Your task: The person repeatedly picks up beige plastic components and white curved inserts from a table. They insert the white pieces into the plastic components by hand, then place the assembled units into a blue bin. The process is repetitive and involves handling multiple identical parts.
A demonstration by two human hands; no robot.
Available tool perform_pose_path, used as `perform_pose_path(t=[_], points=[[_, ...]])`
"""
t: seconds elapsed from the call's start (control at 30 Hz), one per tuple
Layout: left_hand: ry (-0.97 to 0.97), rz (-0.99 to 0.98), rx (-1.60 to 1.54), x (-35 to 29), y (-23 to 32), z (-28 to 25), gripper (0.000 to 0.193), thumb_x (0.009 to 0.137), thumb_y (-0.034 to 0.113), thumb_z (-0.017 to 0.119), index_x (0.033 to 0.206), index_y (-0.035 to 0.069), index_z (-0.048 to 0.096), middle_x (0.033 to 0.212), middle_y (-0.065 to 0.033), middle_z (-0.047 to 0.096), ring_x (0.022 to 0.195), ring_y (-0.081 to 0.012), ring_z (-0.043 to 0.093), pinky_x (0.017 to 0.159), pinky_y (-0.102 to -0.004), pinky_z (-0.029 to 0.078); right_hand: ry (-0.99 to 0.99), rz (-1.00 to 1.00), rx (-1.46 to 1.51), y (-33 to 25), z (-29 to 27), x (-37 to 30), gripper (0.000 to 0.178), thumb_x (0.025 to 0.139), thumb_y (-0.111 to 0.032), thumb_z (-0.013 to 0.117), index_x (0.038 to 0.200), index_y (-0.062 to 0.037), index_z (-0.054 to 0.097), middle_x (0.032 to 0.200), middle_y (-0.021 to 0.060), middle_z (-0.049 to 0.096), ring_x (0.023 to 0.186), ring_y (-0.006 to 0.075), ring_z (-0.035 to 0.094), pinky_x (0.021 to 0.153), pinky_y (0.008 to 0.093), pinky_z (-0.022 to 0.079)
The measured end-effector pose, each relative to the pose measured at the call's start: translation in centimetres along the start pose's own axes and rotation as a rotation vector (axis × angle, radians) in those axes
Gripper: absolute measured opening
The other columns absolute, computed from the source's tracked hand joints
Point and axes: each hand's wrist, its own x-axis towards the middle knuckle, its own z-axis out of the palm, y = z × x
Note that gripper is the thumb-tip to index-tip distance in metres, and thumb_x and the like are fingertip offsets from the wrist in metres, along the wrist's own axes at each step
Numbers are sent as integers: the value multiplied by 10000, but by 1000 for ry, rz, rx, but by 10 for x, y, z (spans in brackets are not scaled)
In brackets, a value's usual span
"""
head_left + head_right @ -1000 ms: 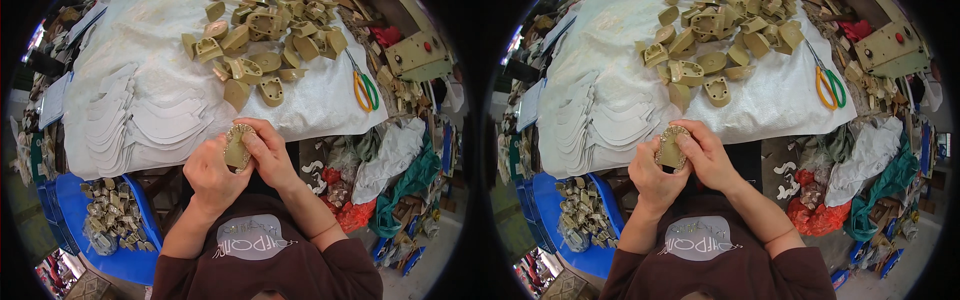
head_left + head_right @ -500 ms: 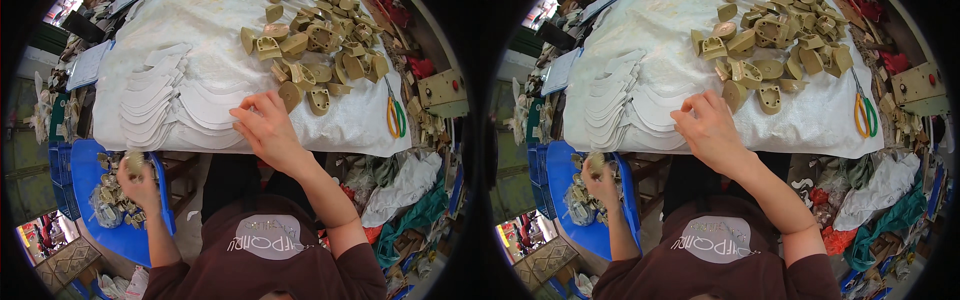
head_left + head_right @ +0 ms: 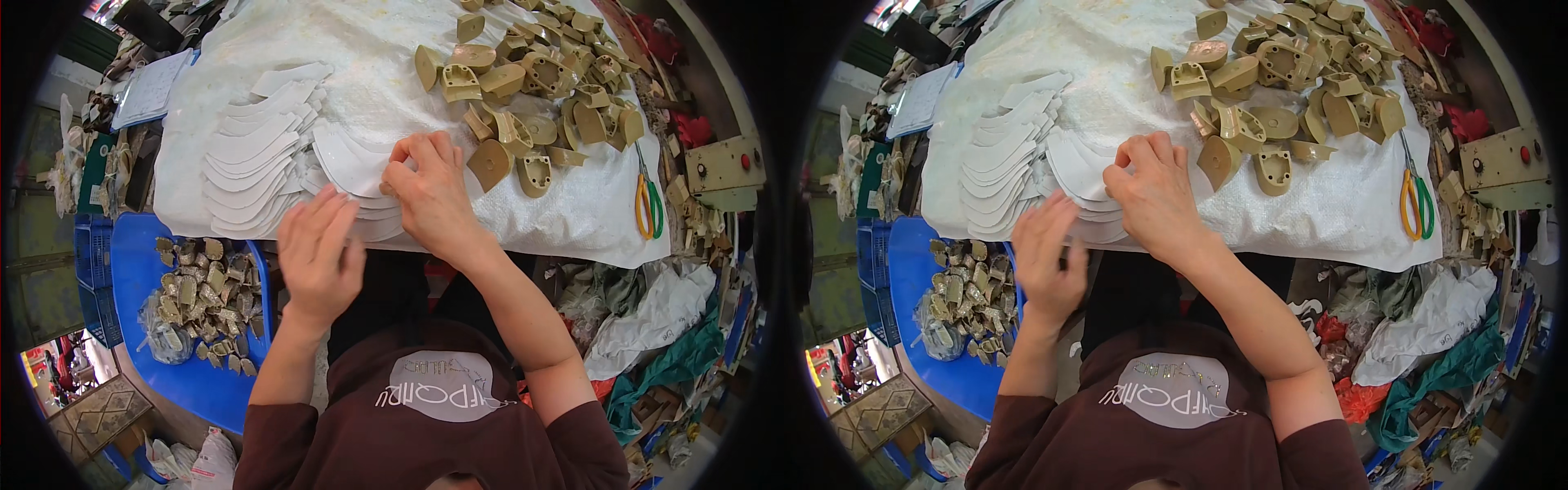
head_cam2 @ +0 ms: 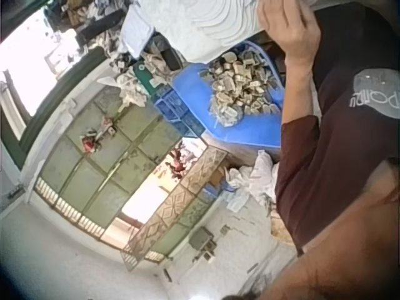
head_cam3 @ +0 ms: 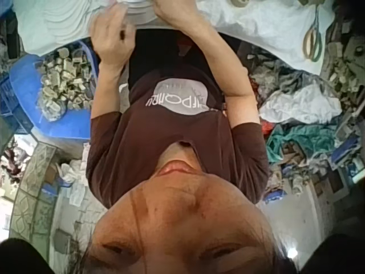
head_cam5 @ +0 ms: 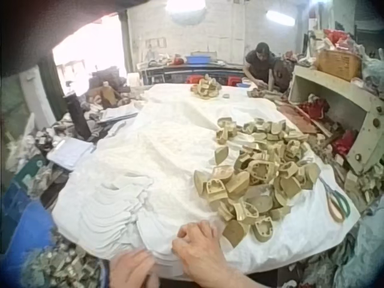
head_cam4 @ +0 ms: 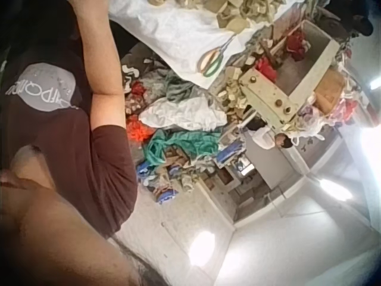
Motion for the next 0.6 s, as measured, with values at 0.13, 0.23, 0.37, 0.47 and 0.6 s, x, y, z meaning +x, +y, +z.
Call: perform_pose_path(t=[0.13,0.23,0.37,0.47,0.6], points=[[-52,-67,71,-8,0,21,393,761,-31,550,1150,5,602,1143,-137,630,1177,-288,545,1000,-406,336,160,-24,111,1,-3,-5,104,662,30,576,746,-31,574,964,86,535,950,288,458,792,393,362],[-82,-45,101,-8,2,24,427,778,-33,526,1201,2,573,1192,-156,606,1209,-290,520,1022,-415,309,341,15,141,-1,-29,-8,141,696,60,602,800,-28,563,970,100,549,901,291,477,763,382,401],[-167,-114,43,-5,14,16,405,816,4,501,1216,-19,559,1258,-201,553,1277,-310,448,1051,-413,267,484,15,234,1,-65,-22,213,723,61,646,890,-44,568,985,115,572,850,278,493,721,351,427],[-197,-105,102,6,29,11,367,858,71,480,1200,-30,567,1266,-232,533,1300,-336,410,1042,-394,265,572,19,282,12,-80,-43,252,727,48,659,935,-60,569,1000,118,584,847,278,498,716,347,428],[-217,-17,-272,18,43,6,367,846,136,554,1166,-44,556,1083,-218,578,1076,-336,515,911,-402,378,493,-71,205,13,-93,-61,294,699,26,676,954,-76,573,1010,112,589,880,299,503,744,375,427]])
